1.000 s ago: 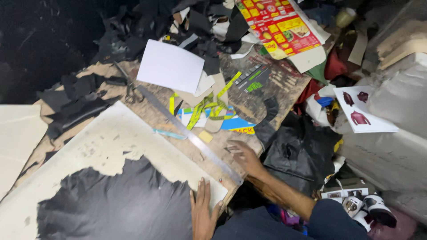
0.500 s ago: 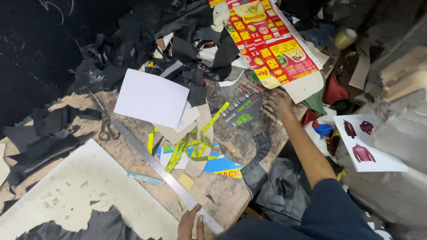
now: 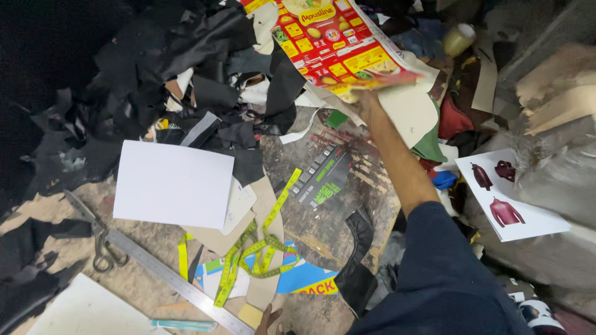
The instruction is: The person clears a worktable of small fabric scraps, then lays out a large piece of black fabric. They consult a reference photo of a jacket, smooth the fabric, and place a cardboard pattern on top. Using a ruler and chalk, they trace the pattern onto the fabric.
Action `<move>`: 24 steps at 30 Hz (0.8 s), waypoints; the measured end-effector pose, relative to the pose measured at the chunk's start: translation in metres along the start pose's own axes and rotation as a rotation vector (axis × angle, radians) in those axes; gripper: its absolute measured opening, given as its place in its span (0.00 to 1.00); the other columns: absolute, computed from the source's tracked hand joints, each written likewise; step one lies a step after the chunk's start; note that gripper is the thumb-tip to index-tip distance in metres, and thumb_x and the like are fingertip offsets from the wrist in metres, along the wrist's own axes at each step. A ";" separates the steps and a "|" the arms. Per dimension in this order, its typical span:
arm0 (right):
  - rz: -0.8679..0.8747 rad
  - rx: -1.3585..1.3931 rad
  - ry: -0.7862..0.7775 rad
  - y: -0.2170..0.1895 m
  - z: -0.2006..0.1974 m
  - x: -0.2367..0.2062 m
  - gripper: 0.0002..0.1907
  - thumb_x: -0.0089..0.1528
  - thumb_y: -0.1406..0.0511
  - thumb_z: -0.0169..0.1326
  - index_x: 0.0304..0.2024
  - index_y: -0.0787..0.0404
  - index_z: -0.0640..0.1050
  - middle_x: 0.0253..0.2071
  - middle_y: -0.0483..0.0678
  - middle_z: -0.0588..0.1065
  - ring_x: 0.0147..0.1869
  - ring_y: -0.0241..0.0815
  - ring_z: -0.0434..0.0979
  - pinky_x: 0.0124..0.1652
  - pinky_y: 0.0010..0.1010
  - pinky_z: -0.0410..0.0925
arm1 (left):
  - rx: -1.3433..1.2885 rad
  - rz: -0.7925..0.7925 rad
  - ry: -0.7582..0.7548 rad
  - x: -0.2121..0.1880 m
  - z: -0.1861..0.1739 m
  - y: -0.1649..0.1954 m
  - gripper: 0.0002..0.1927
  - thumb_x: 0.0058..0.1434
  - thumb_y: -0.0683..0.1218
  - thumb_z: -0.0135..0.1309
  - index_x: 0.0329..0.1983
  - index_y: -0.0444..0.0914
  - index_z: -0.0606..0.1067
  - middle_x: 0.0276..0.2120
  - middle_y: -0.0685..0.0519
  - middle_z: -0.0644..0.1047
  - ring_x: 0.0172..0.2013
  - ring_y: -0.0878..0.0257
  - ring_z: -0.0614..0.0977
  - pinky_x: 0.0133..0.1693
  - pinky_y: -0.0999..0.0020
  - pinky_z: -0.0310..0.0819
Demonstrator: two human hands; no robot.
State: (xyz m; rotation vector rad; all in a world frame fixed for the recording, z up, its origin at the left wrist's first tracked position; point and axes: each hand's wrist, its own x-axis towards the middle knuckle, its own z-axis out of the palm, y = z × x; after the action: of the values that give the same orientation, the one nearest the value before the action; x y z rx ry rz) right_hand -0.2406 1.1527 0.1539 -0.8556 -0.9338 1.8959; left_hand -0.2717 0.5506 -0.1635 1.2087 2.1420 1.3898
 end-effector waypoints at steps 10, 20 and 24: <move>-0.531 -0.327 -0.100 -0.163 -0.018 0.043 0.29 0.68 0.71 0.60 0.67 0.71 0.63 0.59 0.60 0.76 0.55 0.53 0.85 0.49 0.51 0.80 | -0.014 -0.064 -0.096 0.021 0.018 -0.003 0.25 0.61 0.42 0.57 0.63 0.39 0.72 0.47 0.46 0.84 0.52 0.51 0.85 0.57 0.57 0.73; 0.170 -1.449 0.407 -0.036 -0.181 0.010 0.48 0.60 0.37 0.56 0.67 0.65 0.67 0.63 0.62 0.71 0.66 0.64 0.70 0.57 0.58 0.64 | -0.018 -0.063 -0.139 0.020 0.030 -0.010 0.22 0.62 0.41 0.56 0.61 0.39 0.74 0.47 0.46 0.84 0.51 0.51 0.85 0.56 0.57 0.74; 0.091 -1.540 0.557 -0.007 -0.208 -0.005 0.52 0.58 0.40 0.64 0.70 0.66 0.63 0.63 0.66 0.70 0.67 0.64 0.68 0.64 0.59 0.56 | -0.014 -0.066 -0.134 0.021 0.032 -0.007 0.21 0.62 0.40 0.55 0.60 0.39 0.75 0.47 0.45 0.84 0.51 0.51 0.85 0.56 0.58 0.74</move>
State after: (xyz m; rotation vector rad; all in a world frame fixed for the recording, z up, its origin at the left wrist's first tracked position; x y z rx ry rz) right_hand -0.0639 1.2084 0.0585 -2.1183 -1.9223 0.5644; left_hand -0.2667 0.5849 -0.1808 1.1808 2.0581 1.2571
